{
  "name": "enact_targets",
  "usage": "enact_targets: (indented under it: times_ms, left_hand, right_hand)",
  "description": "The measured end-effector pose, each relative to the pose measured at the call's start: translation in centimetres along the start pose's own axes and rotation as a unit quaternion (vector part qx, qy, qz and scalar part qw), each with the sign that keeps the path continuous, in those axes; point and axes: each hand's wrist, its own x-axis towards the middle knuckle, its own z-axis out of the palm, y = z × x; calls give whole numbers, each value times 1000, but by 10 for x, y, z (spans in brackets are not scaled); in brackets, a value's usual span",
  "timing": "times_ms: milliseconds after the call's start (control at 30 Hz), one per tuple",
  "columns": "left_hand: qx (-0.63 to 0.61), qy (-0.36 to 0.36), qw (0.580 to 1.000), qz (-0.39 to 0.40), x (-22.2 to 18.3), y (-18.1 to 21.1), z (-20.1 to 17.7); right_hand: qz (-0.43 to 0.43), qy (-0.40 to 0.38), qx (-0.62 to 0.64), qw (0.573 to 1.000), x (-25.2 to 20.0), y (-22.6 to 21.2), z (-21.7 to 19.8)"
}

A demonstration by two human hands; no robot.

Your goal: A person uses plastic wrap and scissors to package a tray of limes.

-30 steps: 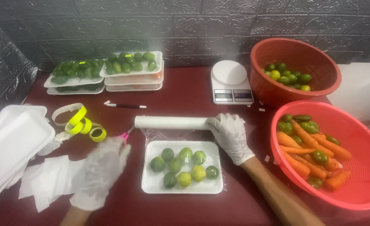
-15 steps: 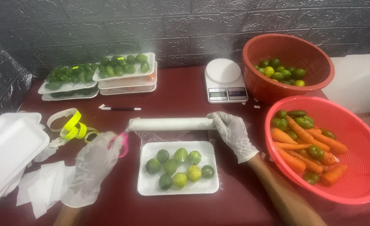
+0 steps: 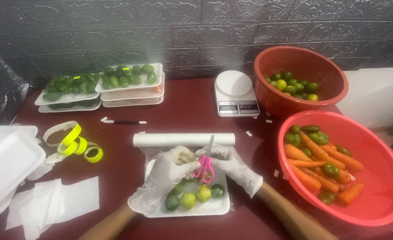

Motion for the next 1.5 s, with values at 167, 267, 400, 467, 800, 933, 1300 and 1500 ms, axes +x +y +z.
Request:
enact_targets:
  times_ms: [167, 267, 400, 467, 800, 933, 1300, 1500]
  left_hand:
    - [-3, 15, 1000, 1, 6, -19, -3]
    - [50, 21, 998, 8, 3, -19, -4]
    - [5, 16, 997, 78, 8, -25, -13]
    - [-2, -5, 996, 91, 5, -25, -12]
    - [217, 72, 915, 333, 21, -34, -29]
    - [62, 145, 986, 51, 36, -12, -50]
    - [376, 49, 753, 538, 104, -74, -141]
    - [368, 73, 763, 526, 112, -83, -137]
  right_hand:
    - [98, -131, 16, 986, 6, -16, -14]
    - [132, -194, -1, 972, 6, -16, -16]
    - [145, -149, 22, 978, 4, -17, -4]
    - [133, -93, 11, 987, 3, -3, 0]
    - [106, 57, 58, 991, 9, -12, 18]
    - [71, 81, 61, 992, 14, 5, -2]
    - [112, 147, -57, 981, 1, -66, 18]
    - [104, 120, -619, 770, -29, -70, -6]
